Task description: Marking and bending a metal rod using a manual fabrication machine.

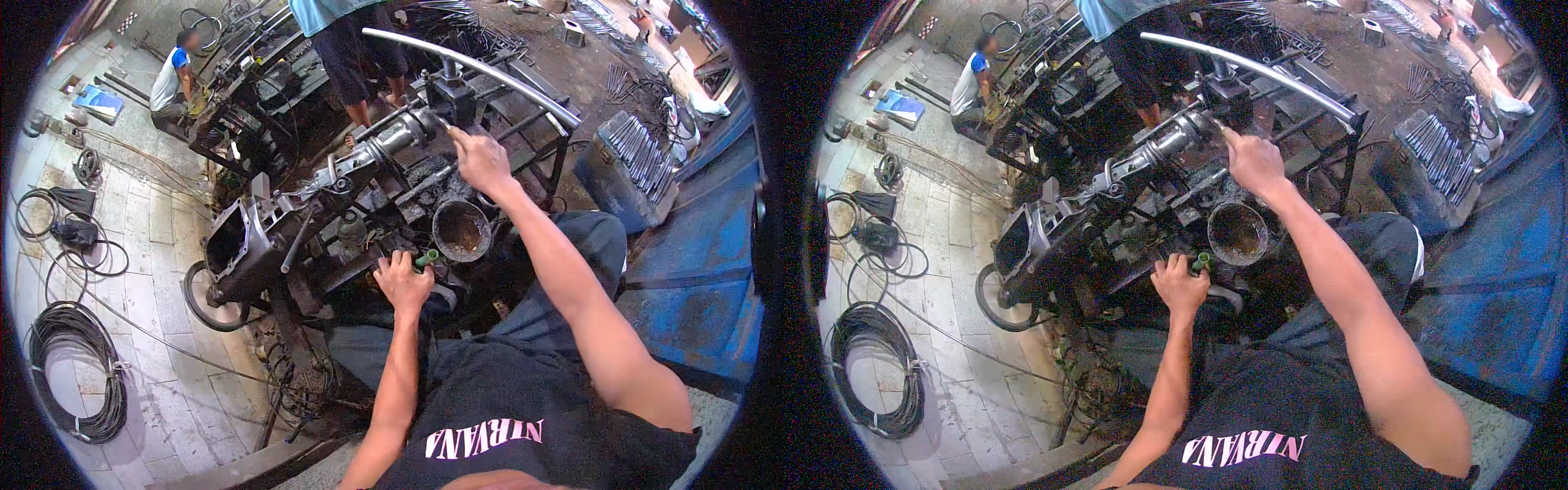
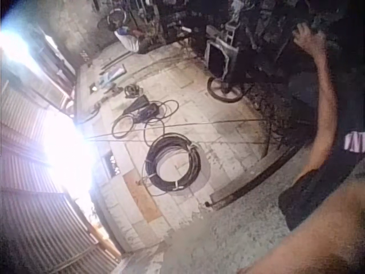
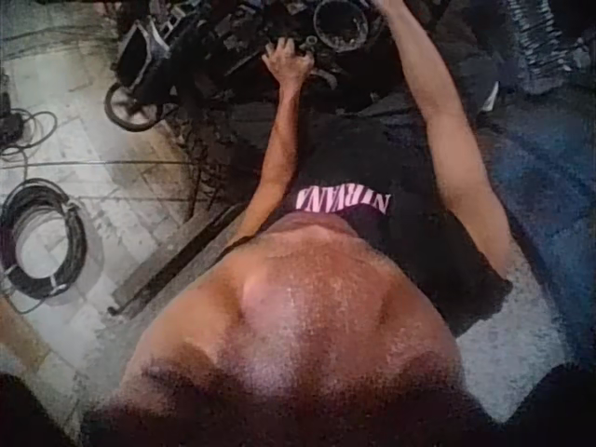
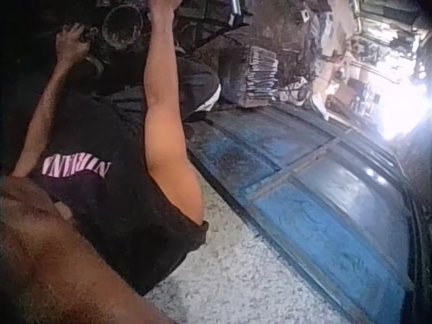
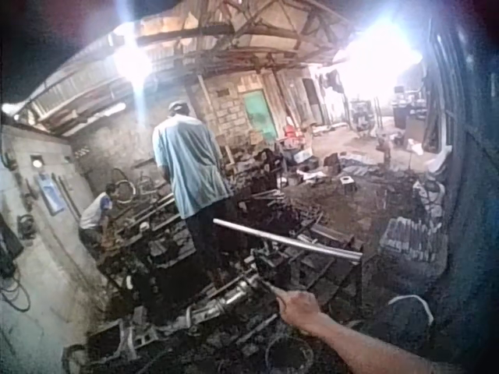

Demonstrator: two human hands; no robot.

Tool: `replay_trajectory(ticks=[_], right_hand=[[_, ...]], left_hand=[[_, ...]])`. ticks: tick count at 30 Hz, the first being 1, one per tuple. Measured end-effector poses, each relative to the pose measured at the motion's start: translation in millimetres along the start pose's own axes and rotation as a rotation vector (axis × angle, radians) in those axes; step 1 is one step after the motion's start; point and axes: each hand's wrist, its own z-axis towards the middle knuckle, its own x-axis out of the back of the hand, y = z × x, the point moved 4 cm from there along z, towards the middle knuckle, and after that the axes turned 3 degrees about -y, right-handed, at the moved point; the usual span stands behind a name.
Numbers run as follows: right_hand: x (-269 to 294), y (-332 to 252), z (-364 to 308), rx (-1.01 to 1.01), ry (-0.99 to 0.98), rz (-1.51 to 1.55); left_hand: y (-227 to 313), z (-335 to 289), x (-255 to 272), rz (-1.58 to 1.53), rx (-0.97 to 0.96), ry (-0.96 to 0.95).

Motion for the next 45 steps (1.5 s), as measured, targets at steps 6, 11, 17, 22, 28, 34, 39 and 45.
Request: replay_trajectory(ticks=[6,11,17,22,28,34,39,45], right_hand=[[9.4,72.5,-53.0,0.104,0.061,0.398],[45.9,179.6,-82.9,-0.120,0.235,0.633],[57.9,257.3,-48.4,-0.208,0.242,0.254],[24.3,265.9,-16.1,-0.321,0.131,-0.068],[47.9,220.5,-15.0,-0.153,0.593,-0.152],[158.4,121.3,12.0,0.000,0.180,0.684],[166.8,10.1,36.2,0.016,-0.047,0.007],[135.0,22.6,39.1,-0.109,0.203,-0.324]], left_hand=[[3.0,3.5,1.1,0.007,-0.005,0.018],[2.5,1.7,1.3,0.037,-0.021,0.005],[6.2,2.3,-2.3,0.045,-0.006,0.013],[6.6,2.0,-5.5,0.080,-0.005,-0.016],[8.9,2.8,-1.5,0.075,-0.060,0.045],[7.9,1.7,-2.5,0.109,-0.081,0.036],[3.6,1.7,0.0,0.098,-0.062,0.031],[10.5,7.7,-0.8,0.027,-0.029,0.031]])
